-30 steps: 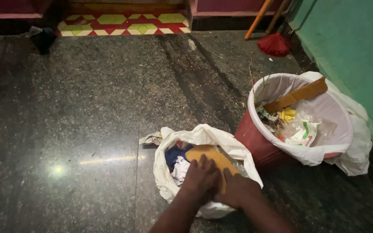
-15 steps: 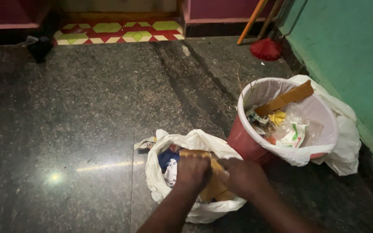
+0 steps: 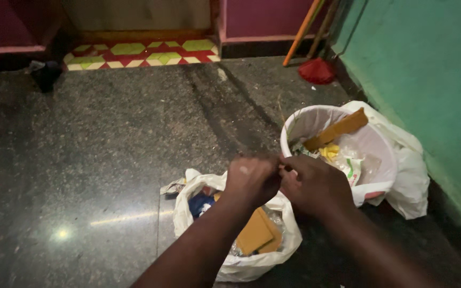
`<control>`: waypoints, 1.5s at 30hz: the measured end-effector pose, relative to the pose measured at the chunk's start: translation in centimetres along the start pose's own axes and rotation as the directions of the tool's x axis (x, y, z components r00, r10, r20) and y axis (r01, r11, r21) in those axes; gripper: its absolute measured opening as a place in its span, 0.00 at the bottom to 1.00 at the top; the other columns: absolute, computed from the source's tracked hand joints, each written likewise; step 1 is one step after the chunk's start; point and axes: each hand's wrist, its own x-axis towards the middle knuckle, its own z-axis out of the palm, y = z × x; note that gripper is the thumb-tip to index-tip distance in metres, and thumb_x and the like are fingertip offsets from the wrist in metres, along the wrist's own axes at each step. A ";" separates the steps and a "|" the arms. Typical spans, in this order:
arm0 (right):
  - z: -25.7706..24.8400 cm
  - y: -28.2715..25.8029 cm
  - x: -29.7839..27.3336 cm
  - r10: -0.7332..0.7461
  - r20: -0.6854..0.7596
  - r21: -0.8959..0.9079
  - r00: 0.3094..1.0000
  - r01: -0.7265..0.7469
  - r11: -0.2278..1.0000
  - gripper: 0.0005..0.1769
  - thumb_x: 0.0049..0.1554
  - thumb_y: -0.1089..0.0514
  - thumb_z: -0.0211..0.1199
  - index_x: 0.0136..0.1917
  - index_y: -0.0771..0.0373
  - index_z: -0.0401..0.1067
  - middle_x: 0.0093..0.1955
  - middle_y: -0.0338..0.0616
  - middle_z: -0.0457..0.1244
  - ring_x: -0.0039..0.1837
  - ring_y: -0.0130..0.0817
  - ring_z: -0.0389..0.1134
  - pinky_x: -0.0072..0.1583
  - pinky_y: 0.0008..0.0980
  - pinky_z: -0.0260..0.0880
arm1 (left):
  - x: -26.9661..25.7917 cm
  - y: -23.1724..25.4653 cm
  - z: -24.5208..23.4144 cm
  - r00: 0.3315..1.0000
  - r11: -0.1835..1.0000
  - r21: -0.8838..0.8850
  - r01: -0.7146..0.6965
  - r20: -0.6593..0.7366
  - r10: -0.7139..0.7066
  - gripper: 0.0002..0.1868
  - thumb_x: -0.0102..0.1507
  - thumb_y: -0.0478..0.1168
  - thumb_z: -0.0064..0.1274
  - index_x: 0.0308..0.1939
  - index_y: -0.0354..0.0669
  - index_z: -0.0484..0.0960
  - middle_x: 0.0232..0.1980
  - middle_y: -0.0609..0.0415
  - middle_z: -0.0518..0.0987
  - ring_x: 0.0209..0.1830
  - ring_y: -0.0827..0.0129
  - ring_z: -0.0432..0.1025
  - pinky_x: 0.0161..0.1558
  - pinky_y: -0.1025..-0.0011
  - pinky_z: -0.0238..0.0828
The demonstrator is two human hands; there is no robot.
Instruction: The person sorts through a pink bucket of mixed waste, picking out items like plastic bottles, cardboard, and food scraps. They transfer these items one by one into a white cloth bag placed on the floor.
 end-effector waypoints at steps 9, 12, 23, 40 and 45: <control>-2.8 3.9 0.3 0.188 0.013 -0.093 0.982 -0.186 0.978 0.14 0.57 0.47 0.60 0.55 0.50 0.75 0.48 0.41 0.71 0.49 0.46 0.74 0.49 0.47 0.73 | 4.9 2.3 3.3 0.983 0.995 0.040 -0.096 0.158 0.088 0.08 0.55 0.42 0.56 0.37 0.50 0.84 0.43 0.47 0.84 0.38 0.50 0.80 0.38 0.52 0.76; -2.7 5.4 0.1 0.172 0.003 -0.104 0.985 -0.170 0.980 0.14 0.59 0.48 0.57 0.55 0.51 0.74 0.49 0.43 0.71 0.50 0.49 0.72 0.50 0.49 0.72 | 4.5 2.4 4.9 0.980 0.980 0.040 -0.193 0.066 0.190 0.06 0.57 0.40 0.56 0.37 0.49 0.84 0.43 0.48 0.84 0.41 0.52 0.80 0.45 0.54 0.76; -0.7 9.7 0.1 0.243 0.055 -0.107 0.969 -0.236 0.966 0.19 0.54 0.49 0.63 0.58 0.51 0.74 0.55 0.41 0.69 0.58 0.45 0.71 0.58 0.46 0.71 | 7.1 2.6 9.4 0.953 0.968 0.027 -0.251 0.181 0.242 0.05 0.55 0.45 0.59 0.33 0.53 0.88 0.37 0.52 0.85 0.44 0.56 0.80 0.55 0.55 0.70; 3.0 15.3 1.9 0.354 0.239 -0.020 0.904 -0.359 0.933 0.24 0.52 0.49 0.66 0.60 0.57 0.76 0.59 0.55 0.69 0.62 0.55 0.70 0.63 0.50 0.69 | 9.2 3.7 14.4 0.943 0.966 0.240 0.091 0.292 -0.162 0.39 0.42 0.64 0.69 0.55 0.57 0.83 0.71 0.39 0.66 0.70 0.43 0.60 0.68 0.50 0.48; 4.2 15.1 1.5 0.459 0.344 -0.131 0.819 -0.442 0.887 0.26 0.56 0.43 0.63 0.64 0.54 0.75 0.61 0.56 0.68 0.62 0.58 0.69 0.62 0.53 0.69 | 8.4 3.1 15.1 0.883 0.952 0.284 0.111 0.411 -0.226 0.31 0.49 0.64 0.62 0.54 0.61 0.85 0.67 0.48 0.74 0.73 0.52 0.64 0.74 0.54 0.50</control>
